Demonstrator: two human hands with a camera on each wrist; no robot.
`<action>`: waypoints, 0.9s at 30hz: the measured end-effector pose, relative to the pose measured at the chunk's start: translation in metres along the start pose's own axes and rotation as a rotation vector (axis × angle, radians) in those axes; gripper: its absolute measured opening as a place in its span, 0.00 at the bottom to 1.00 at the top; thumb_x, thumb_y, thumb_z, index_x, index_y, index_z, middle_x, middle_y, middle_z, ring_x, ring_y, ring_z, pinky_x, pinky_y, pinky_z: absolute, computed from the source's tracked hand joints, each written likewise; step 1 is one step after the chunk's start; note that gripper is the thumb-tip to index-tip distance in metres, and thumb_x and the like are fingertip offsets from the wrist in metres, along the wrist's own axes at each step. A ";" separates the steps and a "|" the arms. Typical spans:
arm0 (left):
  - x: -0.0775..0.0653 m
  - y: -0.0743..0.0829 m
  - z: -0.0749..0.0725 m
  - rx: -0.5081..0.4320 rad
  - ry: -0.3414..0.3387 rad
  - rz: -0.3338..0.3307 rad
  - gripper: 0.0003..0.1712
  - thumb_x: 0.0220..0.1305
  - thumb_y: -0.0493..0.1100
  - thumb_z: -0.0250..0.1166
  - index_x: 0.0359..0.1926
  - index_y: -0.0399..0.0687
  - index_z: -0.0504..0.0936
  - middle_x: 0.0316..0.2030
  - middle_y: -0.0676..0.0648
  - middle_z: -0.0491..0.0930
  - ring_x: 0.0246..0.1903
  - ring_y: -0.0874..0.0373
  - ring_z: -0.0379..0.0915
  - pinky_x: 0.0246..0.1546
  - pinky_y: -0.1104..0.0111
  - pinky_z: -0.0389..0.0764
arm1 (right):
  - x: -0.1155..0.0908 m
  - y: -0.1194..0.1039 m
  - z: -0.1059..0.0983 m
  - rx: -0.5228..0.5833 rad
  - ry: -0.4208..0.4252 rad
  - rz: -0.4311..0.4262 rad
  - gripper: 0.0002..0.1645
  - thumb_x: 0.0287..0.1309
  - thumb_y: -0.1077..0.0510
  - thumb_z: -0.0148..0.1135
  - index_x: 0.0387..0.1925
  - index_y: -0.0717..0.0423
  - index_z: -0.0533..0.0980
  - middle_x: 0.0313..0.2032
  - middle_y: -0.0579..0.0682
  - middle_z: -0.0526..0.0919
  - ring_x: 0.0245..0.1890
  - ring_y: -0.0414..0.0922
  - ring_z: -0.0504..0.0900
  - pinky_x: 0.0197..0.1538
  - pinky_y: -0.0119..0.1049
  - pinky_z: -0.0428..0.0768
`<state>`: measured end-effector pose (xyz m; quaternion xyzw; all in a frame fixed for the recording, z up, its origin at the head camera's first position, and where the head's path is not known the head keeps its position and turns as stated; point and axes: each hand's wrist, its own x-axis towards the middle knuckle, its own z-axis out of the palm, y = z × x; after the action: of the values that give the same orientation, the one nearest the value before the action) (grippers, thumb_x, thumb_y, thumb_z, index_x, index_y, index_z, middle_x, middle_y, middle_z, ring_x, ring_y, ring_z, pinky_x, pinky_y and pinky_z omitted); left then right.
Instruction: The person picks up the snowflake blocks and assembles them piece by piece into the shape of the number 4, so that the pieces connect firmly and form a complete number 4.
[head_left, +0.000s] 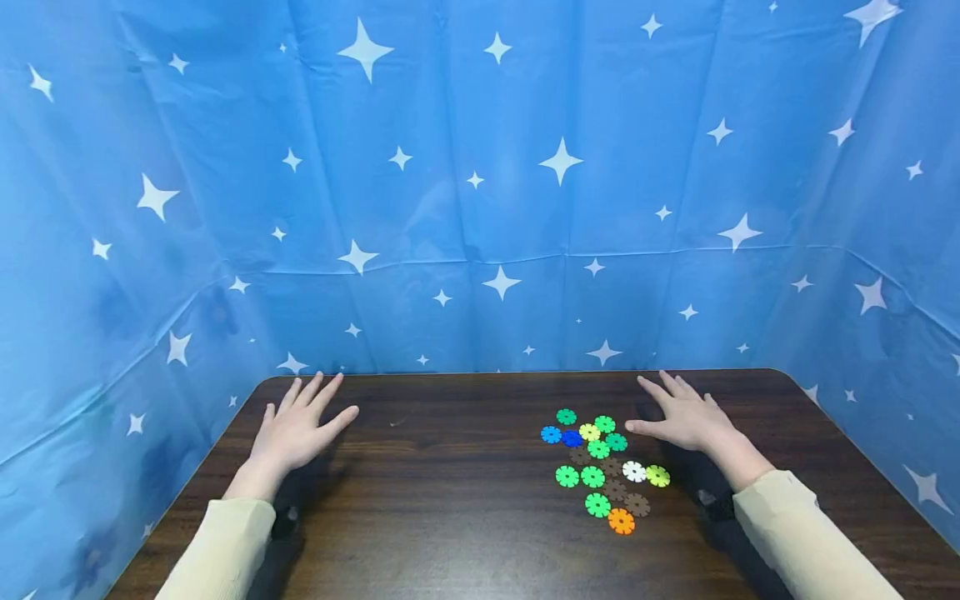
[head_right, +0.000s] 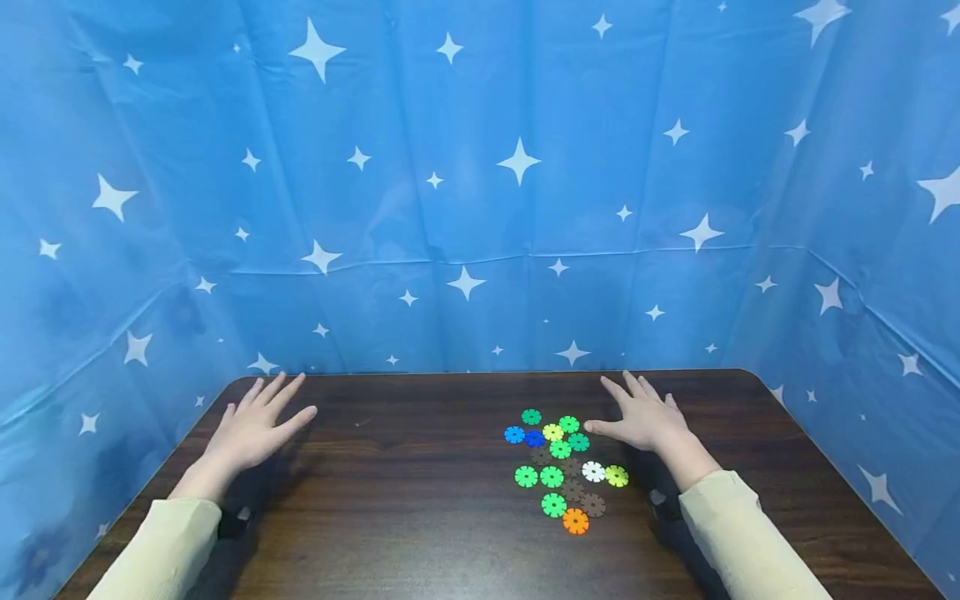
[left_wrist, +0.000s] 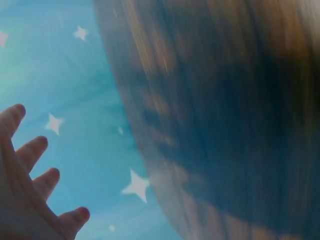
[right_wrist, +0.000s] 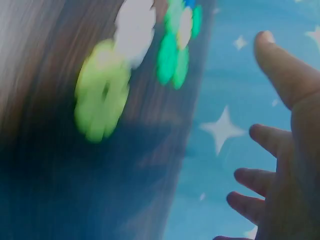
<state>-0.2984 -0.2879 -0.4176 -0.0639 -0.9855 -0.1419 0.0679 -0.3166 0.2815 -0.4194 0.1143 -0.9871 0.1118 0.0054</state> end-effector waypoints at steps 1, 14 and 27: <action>-0.001 0.003 0.003 -0.024 0.007 0.016 0.48 0.65 0.75 0.44 0.76 0.56 0.50 0.74 0.37 0.47 0.71 0.34 0.33 0.60 0.30 0.35 | 0.000 -0.004 0.001 0.000 -0.005 -0.015 0.56 0.54 0.24 0.55 0.73 0.54 0.56 0.71 0.69 0.51 0.69 0.70 0.49 0.59 0.74 0.48; -0.014 0.079 0.046 -0.506 -0.047 0.162 0.39 0.68 0.57 0.60 0.74 0.52 0.58 0.68 0.38 0.61 0.63 0.38 0.63 0.58 0.43 0.65 | -0.008 -0.059 0.022 0.358 -0.051 -0.186 0.39 0.60 0.44 0.65 0.66 0.60 0.68 0.65 0.68 0.64 0.63 0.66 0.63 0.57 0.64 0.66; 0.002 0.184 0.093 -1.088 -0.203 0.024 0.24 0.64 0.44 0.66 0.56 0.36 0.74 0.40 0.44 0.80 0.40 0.43 0.78 0.34 0.60 0.81 | 0.002 -0.070 0.051 0.579 -0.054 0.045 0.17 0.53 0.57 0.71 0.45 0.58 0.80 0.39 0.51 0.79 0.34 0.47 0.74 0.33 0.43 0.72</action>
<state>-0.2847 -0.0858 -0.4554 -0.1145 -0.7708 -0.6229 -0.0687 -0.3022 0.2028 -0.4536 0.0919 -0.9163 0.3857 -0.0564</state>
